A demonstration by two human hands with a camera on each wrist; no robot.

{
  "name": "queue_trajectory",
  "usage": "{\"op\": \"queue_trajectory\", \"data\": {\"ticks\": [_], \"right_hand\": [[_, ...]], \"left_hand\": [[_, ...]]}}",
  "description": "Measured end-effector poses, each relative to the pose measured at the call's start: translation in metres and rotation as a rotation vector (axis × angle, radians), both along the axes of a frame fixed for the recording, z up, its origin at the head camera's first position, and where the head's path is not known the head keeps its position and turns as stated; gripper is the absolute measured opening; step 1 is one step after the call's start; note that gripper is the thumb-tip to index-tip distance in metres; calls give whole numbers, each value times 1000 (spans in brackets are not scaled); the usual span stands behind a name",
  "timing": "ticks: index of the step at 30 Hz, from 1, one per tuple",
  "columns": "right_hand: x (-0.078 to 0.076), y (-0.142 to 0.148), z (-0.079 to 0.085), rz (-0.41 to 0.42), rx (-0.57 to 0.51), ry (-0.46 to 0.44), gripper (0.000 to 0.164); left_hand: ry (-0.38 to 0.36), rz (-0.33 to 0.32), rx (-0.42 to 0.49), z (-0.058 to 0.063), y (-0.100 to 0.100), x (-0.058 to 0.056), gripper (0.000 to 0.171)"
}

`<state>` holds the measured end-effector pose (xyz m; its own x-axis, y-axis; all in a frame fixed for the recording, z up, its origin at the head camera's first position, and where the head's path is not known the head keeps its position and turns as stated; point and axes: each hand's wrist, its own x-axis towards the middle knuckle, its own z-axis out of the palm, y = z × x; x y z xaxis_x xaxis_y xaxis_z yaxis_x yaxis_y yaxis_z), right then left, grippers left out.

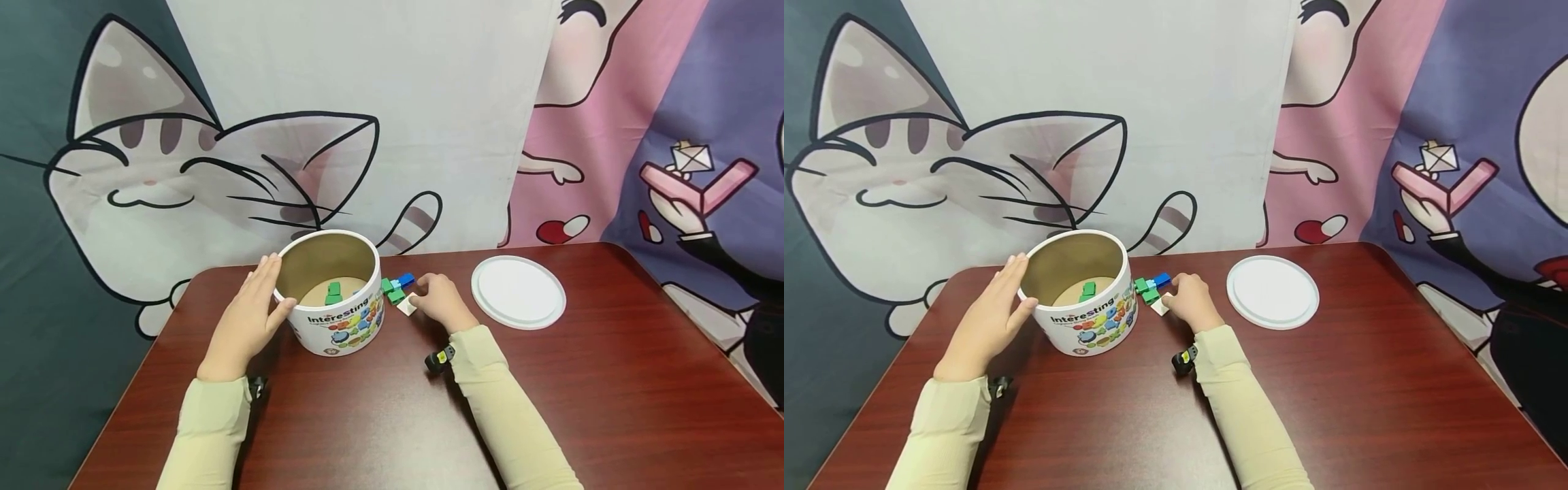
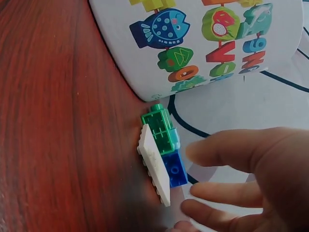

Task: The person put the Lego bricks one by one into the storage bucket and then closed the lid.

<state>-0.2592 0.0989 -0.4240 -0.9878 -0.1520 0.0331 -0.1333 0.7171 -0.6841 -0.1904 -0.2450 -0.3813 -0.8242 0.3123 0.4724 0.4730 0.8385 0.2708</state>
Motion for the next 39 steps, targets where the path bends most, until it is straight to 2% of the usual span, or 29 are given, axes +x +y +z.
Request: {"op": "queue_trajectory", "data": {"ticks": [7, 15, 20, 26, 39], "right_hand": [[3, -4, -3, 7, 140, -54, 56], [7, -12, -4, 4, 183, -48, 61], [6, -13, -5, -13, 188, -34, 51], [5, -13, -5, -26, 184, -18, 40], [4, -9, -7, -4, 168, 23, 36]], "left_hand": [[-3, 10, -29, 2, 0, 1, 81], [-3, 9, -72, 6, -1, 3, 82], [-39, 17, -94, 9, -2, 3, 85], [-43, 10, -93, 10, -3, 3, 85], [-69, 12, -77, 8, -2, 3, 86]]}}
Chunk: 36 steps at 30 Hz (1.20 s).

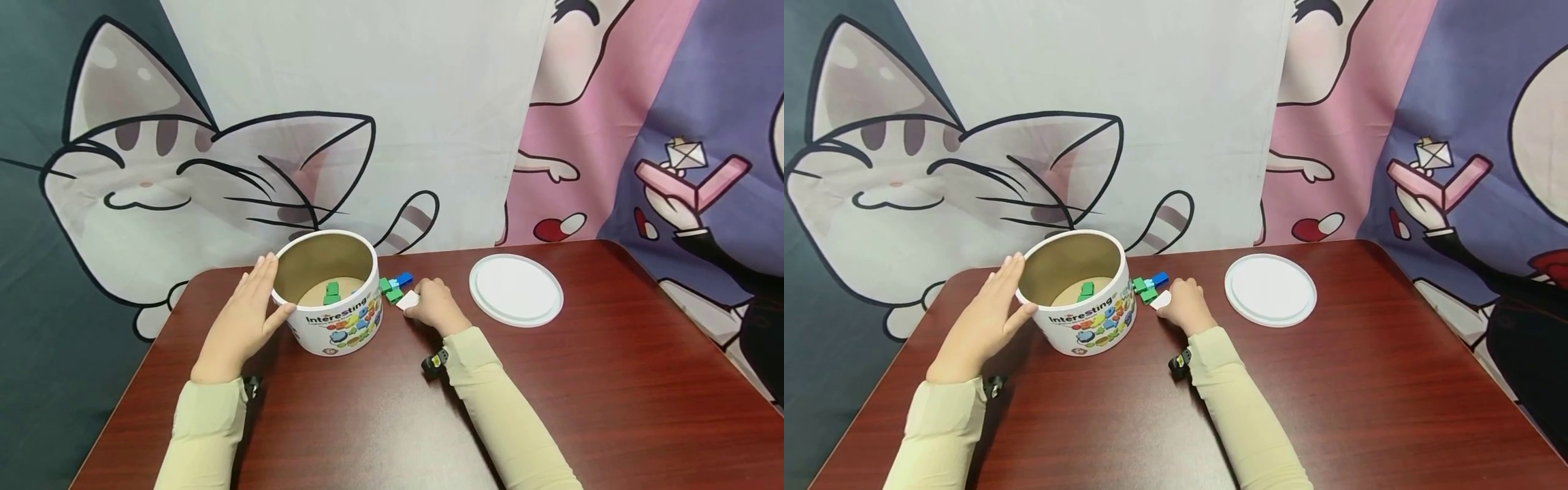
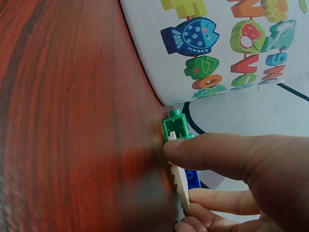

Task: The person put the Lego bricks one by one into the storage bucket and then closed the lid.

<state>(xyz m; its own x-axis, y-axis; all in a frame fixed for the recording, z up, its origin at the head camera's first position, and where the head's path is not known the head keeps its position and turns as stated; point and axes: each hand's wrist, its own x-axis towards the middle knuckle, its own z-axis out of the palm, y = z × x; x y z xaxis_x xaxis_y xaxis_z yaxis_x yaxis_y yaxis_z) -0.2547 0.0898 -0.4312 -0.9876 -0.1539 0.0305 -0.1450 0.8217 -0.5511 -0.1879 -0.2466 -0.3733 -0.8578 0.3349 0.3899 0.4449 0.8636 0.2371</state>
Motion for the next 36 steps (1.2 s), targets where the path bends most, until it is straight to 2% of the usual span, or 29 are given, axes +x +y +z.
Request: {"op": "queue_trajectory", "data": {"ticks": [16, 31, 36], "right_hand": [[-5, 6, 1, 15, -126, 68, 41], [-2, 4, 14, 18, -338, 218, 41], [1, 1, 21, 17, -418, 300, 42]], "left_hand": [[14, -7, 19, -3, 0, 0, 85], [15, -9, 35, -5, 2, -1, 83], [23, -8, 40, -5, 2, -1, 84]]}}
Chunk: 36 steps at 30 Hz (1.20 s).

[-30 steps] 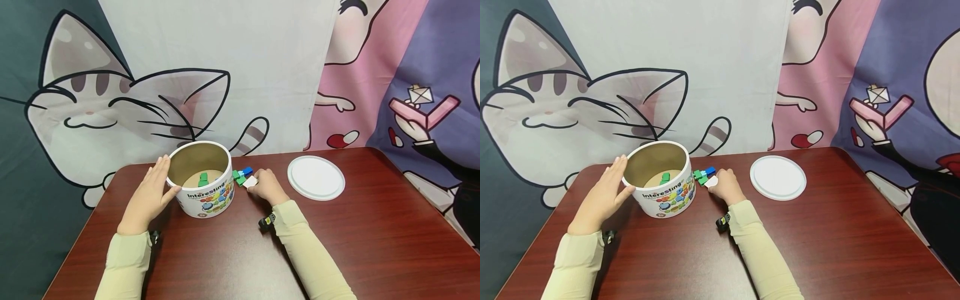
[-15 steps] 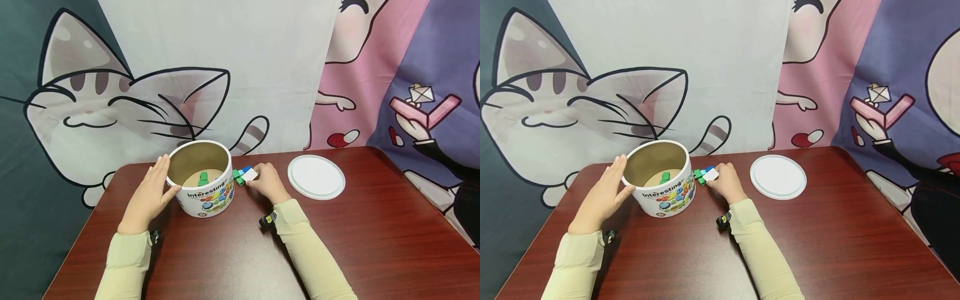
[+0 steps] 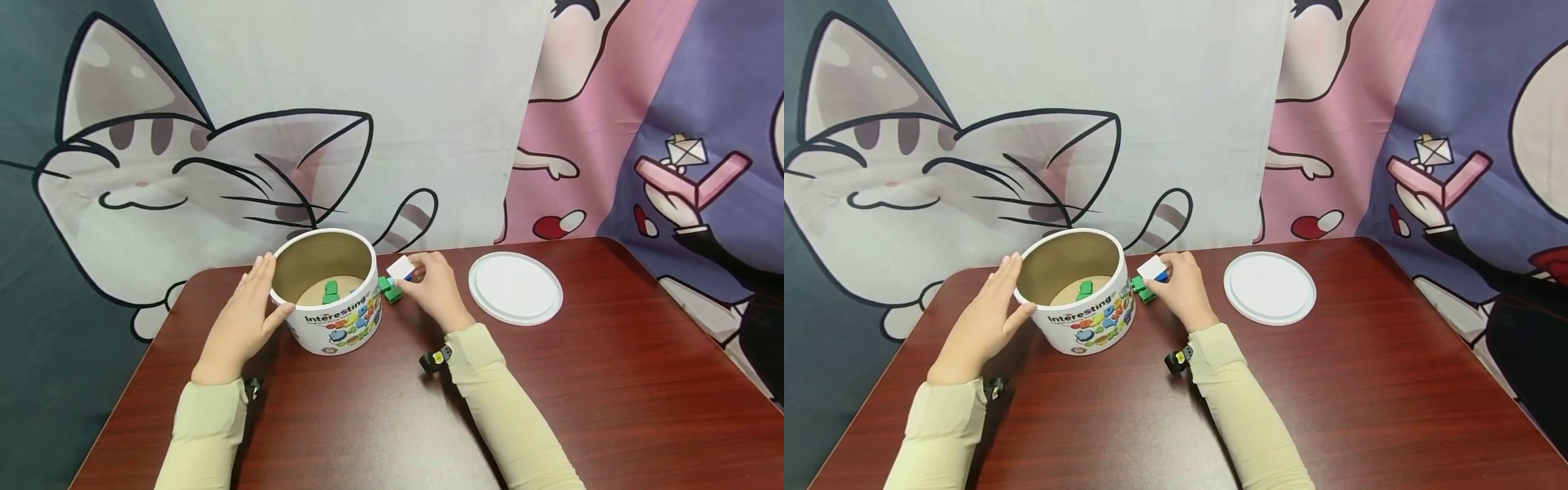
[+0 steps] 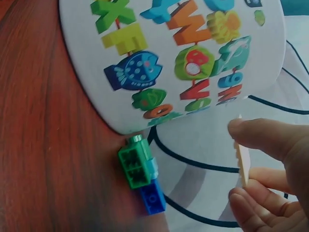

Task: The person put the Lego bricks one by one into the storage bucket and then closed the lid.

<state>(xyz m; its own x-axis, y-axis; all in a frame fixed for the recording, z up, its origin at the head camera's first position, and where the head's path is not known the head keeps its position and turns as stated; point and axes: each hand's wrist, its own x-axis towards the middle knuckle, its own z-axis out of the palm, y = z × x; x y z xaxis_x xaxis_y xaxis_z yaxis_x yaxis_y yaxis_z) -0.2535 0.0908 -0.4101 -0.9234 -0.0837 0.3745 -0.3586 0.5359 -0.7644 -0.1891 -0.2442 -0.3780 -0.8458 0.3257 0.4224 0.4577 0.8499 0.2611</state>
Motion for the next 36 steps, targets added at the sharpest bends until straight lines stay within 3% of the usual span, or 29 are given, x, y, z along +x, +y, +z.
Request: {"op": "queue_trajectory", "data": {"ticks": [16, 28, 36], "right_hand": [[12, -10, 16, -9, -77, 256, 45], [26, -22, 34, 54, -161, 302, 49], [32, -36, 40, 103, -153, 299, 50]], "left_hand": [[2, -4, 10, 0, -1, 1, 84], [9, -6, 11, 0, -2, -2, 86], [5, -10, 8, -2, -2, -1, 86]]}}
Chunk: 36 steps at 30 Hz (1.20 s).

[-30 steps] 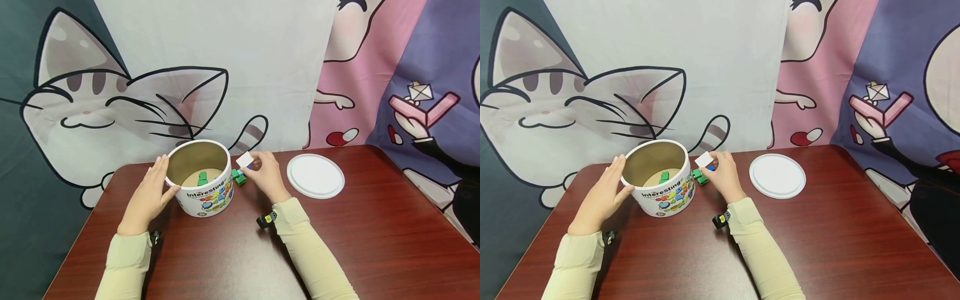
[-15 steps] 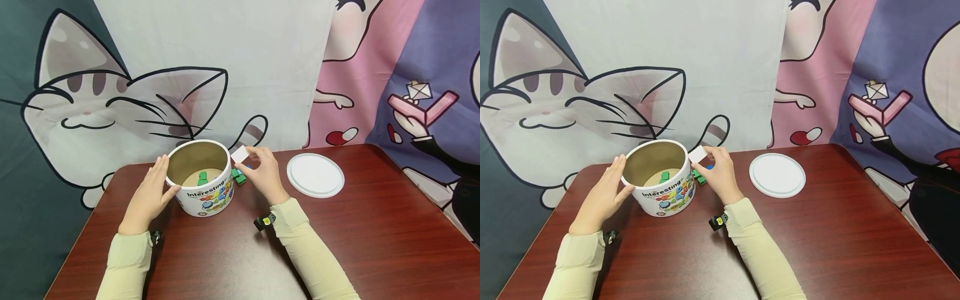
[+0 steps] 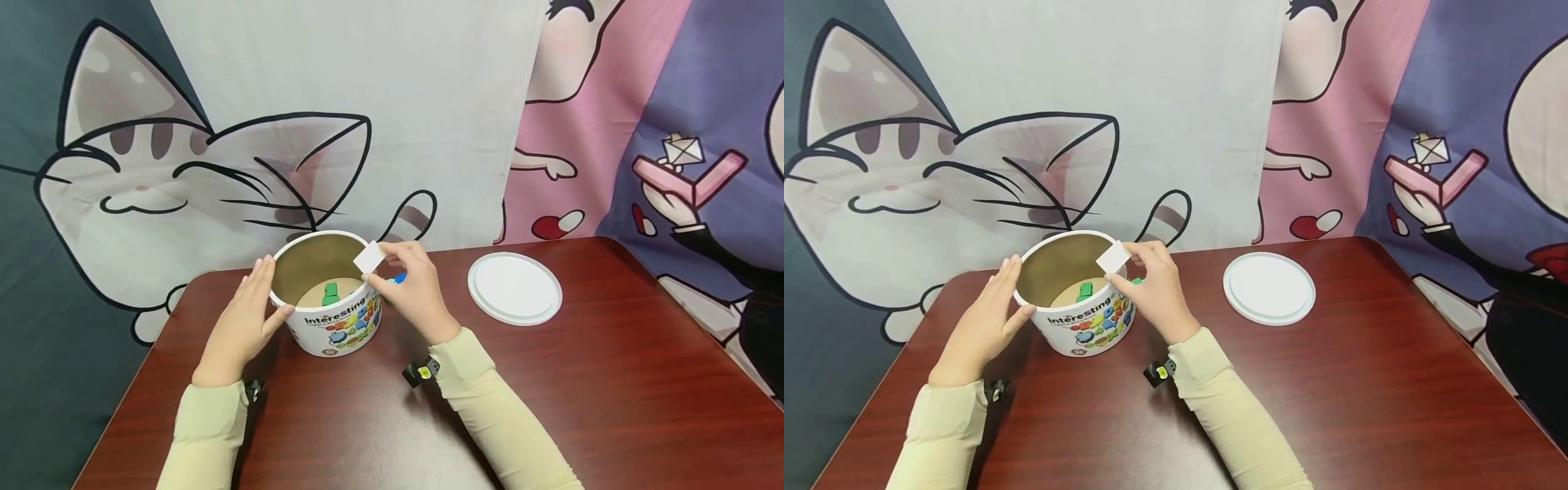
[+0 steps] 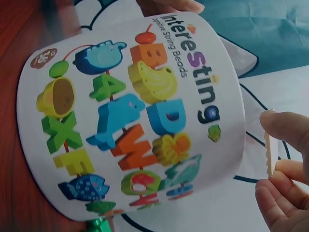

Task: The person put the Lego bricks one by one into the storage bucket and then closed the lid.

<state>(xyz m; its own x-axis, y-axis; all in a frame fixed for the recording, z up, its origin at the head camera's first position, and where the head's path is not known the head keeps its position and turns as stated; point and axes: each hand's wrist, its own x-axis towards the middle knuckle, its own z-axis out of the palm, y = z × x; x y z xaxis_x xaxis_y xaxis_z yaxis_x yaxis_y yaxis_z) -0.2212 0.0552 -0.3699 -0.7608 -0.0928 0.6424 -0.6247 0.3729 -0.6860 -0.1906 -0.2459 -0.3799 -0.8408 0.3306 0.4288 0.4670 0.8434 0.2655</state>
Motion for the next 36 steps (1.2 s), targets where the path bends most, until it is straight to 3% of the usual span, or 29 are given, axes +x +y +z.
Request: {"op": "queue_trajectory", "data": {"ticks": [10, 19, 24, 30, 36], "right_hand": [[-13, -23, 15, 60, 150, -21, 52], [-29, -43, 34, 116, 395, -163, 48], [-36, -51, 38, 104, 517, -222, 47], [-37, -51, 39, 82, 490, -242, 40], [-38, -41, 31, 57, 368, -127, 27]], "left_hand": [[25, -3, -2, 1, -1, 1, 87], [15, 7, -7, 0, -1, 1, 87], [2, 11, -10, -1, -1, 2, 85], [3, 8, -7, 0, -1, 2, 87], [4, 6, -1, 0, -1, 1, 88]]}}
